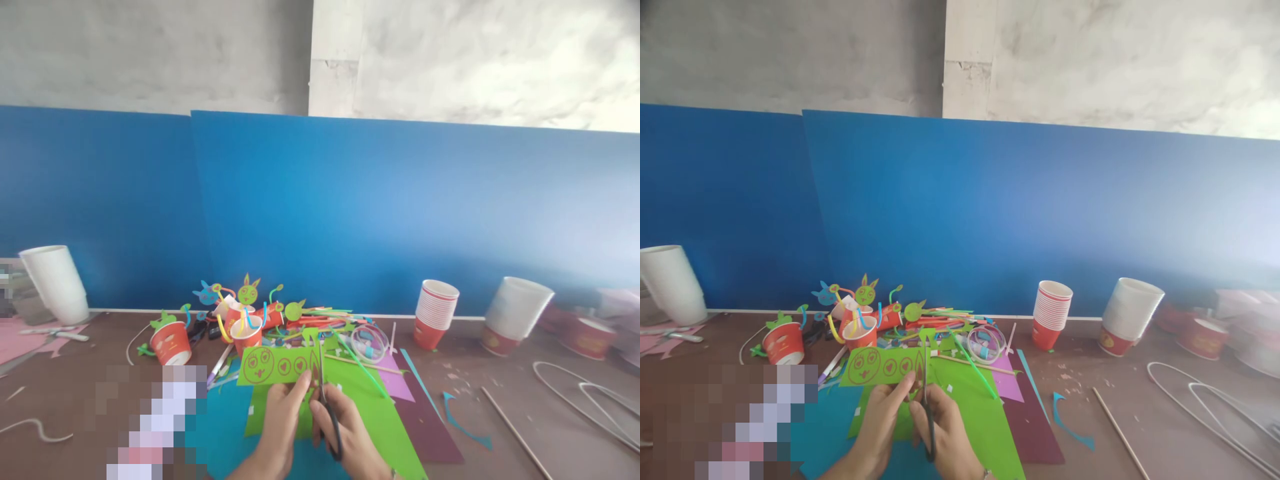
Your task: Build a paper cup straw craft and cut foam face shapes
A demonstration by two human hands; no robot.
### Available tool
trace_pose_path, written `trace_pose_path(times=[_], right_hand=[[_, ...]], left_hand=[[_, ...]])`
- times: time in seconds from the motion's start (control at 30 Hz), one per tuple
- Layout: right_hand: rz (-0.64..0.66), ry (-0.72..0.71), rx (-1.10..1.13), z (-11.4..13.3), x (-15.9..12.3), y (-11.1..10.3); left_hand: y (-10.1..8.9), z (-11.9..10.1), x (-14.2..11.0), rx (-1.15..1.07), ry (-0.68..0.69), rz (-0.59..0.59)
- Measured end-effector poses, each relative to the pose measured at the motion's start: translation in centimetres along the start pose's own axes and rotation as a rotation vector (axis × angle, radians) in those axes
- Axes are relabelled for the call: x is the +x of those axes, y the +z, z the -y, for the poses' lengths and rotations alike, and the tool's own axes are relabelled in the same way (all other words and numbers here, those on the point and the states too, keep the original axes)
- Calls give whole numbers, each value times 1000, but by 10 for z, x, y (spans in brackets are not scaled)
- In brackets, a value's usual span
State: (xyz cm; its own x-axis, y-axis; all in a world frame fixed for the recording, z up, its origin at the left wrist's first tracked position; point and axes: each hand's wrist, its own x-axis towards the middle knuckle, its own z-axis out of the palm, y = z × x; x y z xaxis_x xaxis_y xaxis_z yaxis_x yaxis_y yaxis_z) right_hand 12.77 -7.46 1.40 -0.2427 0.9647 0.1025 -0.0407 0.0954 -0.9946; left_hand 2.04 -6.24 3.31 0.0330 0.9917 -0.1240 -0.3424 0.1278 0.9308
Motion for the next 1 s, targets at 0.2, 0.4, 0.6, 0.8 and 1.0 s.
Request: trace_pose_path(times=[0.2, 0.4, 0.6, 0.8, 1.0], right_hand=[[1, 16, -41, -2, 0, -2], [-9, 4, -74, -5, 1, -3], [11, 17, -41, -6, 1, -2], [0, 25, -12, -4, 0, -1], [-12, 11, -22, -6, 0, -2]], left_hand=[[-4, 1, 3, 33, 17, -17], [-5, -1, 5, 32, 60, -64], [-3, -2, 2, 42, 18, -50], [-2, 0, 1, 53, 2, 74], [-7, 3, 7, 85, 27, 39]])
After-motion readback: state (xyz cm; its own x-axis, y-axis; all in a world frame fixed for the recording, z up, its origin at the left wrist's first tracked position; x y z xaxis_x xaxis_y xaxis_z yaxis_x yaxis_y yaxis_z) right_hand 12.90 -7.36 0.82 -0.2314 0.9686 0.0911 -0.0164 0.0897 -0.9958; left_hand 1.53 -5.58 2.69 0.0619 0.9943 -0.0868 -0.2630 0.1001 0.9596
